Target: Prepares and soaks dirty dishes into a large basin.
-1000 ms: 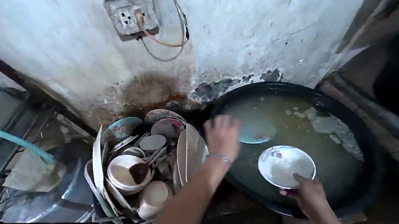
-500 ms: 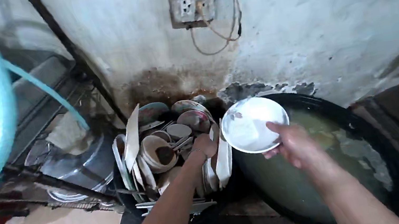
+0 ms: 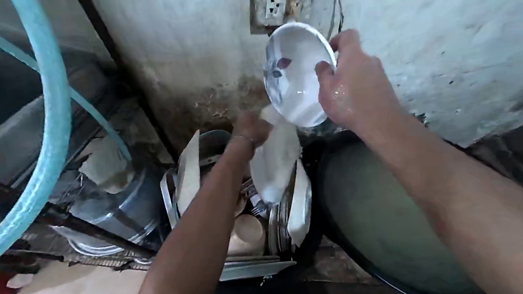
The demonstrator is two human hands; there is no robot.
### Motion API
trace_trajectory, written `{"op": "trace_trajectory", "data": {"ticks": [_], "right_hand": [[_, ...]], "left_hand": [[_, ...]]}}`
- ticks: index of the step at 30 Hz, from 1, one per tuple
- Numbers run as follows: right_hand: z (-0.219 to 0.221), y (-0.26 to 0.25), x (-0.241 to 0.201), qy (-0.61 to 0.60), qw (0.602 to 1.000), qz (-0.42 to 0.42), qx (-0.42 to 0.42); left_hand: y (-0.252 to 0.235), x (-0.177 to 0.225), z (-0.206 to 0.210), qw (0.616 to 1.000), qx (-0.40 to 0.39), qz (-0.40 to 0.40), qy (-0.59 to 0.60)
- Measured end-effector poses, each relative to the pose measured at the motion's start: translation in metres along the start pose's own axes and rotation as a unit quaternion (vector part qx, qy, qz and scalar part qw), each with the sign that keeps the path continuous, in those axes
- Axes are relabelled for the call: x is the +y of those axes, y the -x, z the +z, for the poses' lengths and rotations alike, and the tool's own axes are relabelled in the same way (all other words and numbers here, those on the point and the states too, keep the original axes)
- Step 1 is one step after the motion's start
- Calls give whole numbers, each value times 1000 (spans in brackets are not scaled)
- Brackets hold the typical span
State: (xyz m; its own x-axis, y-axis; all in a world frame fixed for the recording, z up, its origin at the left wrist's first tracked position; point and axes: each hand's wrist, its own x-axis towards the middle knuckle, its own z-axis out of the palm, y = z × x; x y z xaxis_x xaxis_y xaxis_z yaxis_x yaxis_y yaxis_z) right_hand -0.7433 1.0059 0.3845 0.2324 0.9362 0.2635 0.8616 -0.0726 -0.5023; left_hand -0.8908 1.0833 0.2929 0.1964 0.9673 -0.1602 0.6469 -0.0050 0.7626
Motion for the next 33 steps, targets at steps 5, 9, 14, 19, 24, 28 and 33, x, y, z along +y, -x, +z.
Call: {"op": "trace_trajectory", "data": {"ticks": [5,9,14,19,24,28,33], "right_hand": [[17,18,106,-34,996,60,63],[62,58,244,-6,984,171,55],[101,117,336,32,960,273,61],[125,133,353,-169,891,420,36],[118,111,325,-438,777,452,-14],[82,71,250,-471,799,371,-54],[62,22,152,-414,847,288,-170]], "left_hand": [[8,14,-36,987,-18,104,-125],[29,-10,-30,913,-125,311,-230],[51,-61,-6,841,-135,331,-407],[57,-90,-6,844,-80,343,-405],[57,-85,-2,837,-126,281,-453],[53,-89,2,817,-173,252,-489],[33,-94,5,820,-256,160,-486]]}}
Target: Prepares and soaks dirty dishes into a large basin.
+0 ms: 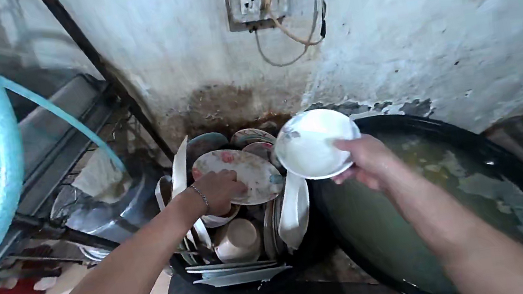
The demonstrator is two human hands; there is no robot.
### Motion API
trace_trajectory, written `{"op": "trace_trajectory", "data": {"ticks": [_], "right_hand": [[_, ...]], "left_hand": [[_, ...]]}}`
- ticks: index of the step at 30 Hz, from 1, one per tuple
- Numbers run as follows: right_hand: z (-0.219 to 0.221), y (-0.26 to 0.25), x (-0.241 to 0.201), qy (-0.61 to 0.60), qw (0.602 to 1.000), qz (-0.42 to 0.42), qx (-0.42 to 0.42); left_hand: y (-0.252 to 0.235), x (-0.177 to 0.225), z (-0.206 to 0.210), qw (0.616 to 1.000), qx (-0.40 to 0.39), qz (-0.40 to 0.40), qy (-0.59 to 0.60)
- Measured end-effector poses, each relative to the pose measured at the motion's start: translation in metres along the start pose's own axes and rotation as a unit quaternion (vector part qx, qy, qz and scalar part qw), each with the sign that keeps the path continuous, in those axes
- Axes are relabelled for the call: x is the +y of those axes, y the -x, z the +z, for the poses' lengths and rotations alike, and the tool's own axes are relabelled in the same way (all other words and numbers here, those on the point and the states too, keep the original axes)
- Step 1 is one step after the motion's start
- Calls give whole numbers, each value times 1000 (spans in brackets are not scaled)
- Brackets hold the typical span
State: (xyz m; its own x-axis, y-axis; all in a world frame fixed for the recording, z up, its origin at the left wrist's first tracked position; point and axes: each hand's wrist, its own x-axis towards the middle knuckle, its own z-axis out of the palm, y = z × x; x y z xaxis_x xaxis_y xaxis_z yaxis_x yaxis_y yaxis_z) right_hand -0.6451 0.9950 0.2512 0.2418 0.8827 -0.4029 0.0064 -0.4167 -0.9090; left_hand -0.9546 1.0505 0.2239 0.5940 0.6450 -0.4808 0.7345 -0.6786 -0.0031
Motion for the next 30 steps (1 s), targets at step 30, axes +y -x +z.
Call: {"op": "trace_trajectory", "data": {"ticks": [30], "right_hand": [[110,-6,-56,212,976,-52,6]], "left_hand": [[-50,-20,-10,963,40,-240,111]]}}
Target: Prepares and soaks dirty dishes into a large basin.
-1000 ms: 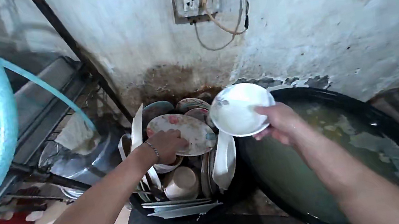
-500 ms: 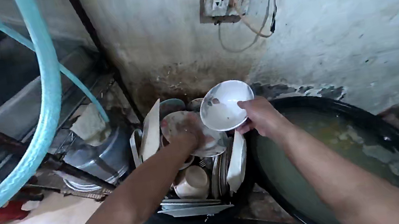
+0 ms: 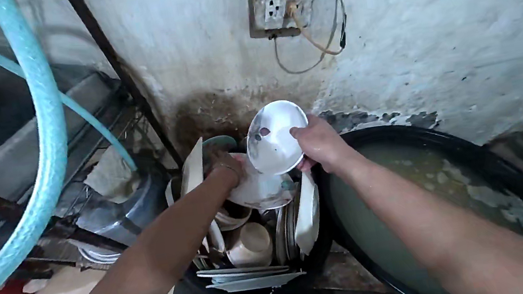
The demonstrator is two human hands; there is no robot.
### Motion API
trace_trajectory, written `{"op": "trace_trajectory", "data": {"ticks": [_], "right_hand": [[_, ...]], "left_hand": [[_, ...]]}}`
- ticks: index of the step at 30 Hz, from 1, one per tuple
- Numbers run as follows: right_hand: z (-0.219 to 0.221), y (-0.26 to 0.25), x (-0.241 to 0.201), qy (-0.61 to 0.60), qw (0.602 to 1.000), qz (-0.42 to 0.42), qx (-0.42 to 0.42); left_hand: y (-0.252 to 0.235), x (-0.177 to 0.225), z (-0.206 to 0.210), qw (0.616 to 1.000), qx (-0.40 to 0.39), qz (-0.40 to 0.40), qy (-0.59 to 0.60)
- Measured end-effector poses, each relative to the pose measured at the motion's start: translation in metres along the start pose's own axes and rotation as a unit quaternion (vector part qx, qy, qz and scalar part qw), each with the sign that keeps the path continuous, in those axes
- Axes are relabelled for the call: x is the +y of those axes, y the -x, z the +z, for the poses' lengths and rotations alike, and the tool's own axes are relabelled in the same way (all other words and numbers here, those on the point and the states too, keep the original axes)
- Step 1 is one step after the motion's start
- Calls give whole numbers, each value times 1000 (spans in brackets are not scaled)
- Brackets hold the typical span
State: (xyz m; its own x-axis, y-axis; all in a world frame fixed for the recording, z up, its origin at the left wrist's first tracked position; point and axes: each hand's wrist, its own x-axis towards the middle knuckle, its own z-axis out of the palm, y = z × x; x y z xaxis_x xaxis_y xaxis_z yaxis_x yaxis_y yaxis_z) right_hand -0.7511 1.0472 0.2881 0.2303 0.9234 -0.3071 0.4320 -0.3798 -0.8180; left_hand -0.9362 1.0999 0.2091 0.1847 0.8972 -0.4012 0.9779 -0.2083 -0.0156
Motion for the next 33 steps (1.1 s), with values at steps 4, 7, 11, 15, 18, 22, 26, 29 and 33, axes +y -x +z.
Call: {"op": "trace_trajectory", "data": {"ticks": [4,7,11,15,18,22,26,29,33], "right_hand": [[10,4,-27,60,997,-55,-5],[12,13,-44,98,988,-121,14],[16,24,-50,210,951,-221,53],[1,19,-26,255,920,-273,116],[-32,17,28,238,919,-266,166],[-87,27,141,163,941,-180,235],[-124,58,259,101,946,0,309],[-132,83,332,75,927,76,360],[-121,107,379,73,900,109,415]], "left_hand": [[5,1,1,1000,11,1,28],[-12,10,19,991,-8,127,-27],[-21,-6,13,997,28,69,12],[-40,-15,6,991,66,-98,61],[-33,-19,-12,994,37,-73,68],[-9,-4,-73,990,17,-79,112],[50,19,-128,977,145,-29,151],[104,56,-157,945,264,0,192],[116,123,-134,913,326,62,238]]}}
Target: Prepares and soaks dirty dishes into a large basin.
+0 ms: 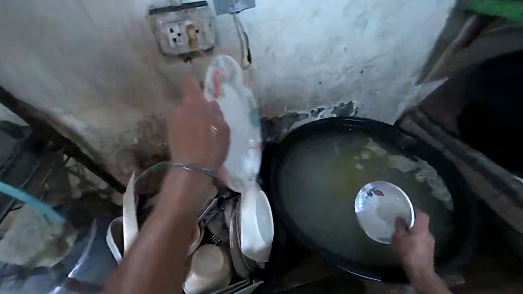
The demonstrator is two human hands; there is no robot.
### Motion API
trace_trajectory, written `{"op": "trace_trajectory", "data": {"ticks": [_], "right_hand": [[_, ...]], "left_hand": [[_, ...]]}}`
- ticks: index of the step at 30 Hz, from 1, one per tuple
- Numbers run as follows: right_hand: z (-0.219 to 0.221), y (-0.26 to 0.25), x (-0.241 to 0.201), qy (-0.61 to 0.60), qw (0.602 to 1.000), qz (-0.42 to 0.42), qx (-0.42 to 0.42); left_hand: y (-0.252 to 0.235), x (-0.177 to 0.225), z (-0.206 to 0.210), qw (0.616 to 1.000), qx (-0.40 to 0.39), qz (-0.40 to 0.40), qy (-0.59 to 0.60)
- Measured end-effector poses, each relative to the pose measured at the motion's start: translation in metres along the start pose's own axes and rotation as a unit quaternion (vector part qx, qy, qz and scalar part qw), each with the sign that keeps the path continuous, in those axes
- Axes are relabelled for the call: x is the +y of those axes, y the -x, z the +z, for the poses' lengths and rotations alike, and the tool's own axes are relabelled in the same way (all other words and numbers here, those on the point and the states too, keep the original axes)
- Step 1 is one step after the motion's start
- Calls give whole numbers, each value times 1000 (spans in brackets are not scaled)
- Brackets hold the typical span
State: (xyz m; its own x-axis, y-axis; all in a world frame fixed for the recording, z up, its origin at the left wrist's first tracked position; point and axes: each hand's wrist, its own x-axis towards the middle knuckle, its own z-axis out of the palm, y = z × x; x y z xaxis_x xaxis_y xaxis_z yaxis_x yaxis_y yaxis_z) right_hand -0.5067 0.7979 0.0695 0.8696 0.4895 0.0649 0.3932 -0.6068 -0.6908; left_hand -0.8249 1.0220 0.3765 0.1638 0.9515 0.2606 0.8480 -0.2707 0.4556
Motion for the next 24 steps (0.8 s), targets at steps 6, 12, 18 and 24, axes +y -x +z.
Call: {"op": "trace_trajectory", "data": {"ticks": [6,12,18,24], "right_hand": [[13,20,13,34,999,-16,6],[18,20,1,-41,985,150,-79],[17,20,-15,-329,883,281,-181],[9,29,-133,-330,877,198,-288]], "left_hand": [[7,52,173,973,-162,-92,137],[10,33,234,965,-233,-27,118],[-12,-31,187,935,-313,2,-167],[-24,-42,192,919,-354,-97,-145]]}}
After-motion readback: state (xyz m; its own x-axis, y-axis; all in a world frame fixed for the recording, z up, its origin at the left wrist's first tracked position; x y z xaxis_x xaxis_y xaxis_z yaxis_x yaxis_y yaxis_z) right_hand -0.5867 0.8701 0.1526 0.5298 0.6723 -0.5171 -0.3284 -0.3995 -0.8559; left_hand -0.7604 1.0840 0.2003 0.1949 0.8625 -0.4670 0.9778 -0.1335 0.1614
